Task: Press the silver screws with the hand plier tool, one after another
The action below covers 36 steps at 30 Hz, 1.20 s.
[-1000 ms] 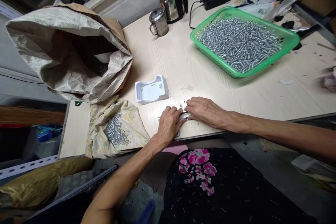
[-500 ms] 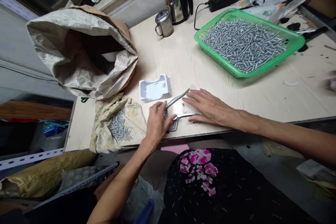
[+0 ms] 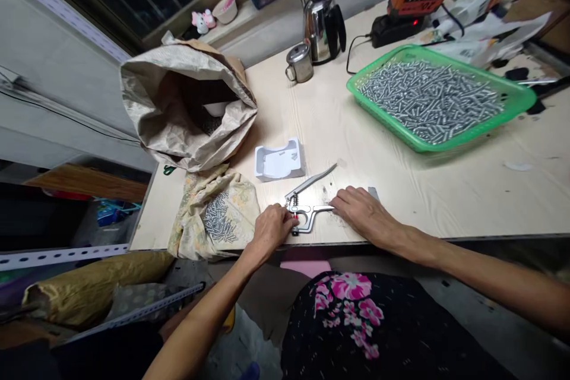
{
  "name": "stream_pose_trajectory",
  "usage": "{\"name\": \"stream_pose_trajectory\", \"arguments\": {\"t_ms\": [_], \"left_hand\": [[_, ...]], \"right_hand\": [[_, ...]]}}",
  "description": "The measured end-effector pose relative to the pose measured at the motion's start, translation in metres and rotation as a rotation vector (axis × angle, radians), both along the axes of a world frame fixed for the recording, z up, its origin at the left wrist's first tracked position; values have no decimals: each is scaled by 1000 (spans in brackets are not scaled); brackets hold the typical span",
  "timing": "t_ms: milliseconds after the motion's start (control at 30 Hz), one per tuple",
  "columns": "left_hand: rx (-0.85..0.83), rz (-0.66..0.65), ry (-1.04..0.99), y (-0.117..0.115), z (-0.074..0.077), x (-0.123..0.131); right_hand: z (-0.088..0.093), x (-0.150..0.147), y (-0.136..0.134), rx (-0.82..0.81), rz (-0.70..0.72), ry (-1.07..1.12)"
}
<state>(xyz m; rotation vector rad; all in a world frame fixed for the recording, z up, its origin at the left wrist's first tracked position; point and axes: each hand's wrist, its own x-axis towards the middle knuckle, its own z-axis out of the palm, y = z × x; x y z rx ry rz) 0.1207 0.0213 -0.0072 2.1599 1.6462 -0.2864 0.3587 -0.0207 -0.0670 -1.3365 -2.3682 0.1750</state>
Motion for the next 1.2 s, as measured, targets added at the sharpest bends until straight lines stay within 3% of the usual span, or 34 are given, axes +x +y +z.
{"name": "stream_pose_trajectory", "arguments": {"t_ms": [100,267,333,400,467,567,700,833,1000,1200], "left_hand": [[87,-52,-40,7,16,-7],[576,-32,-306,38,68,-15],[703,-26,-307,49,84,-26],[723,-20,-211,53,89,-47],[630,0,-55,49,81,-74],[398,87,153,33,56,-114],[263,179,261,15,27,-143],[242,193,275,8,15,-145],[332,190,255,1,9,-140],[261,96,318,-11,-2,-141]], "right_hand": [[-3,0,-1,1,0,19],[-9,-1,-4,14,-13,21],[-10,-1,-5,29,-13,20],[-11,-1,-6,49,-15,19],[-11,-1,-7,68,-14,26],[-12,0,-8,78,-7,51],[-13,0,-8,63,-12,40],[-14,-1,-8,105,-24,21],[-16,-2,-9,132,-32,-16],[-18,-1,-9,129,-37,-34]]}}
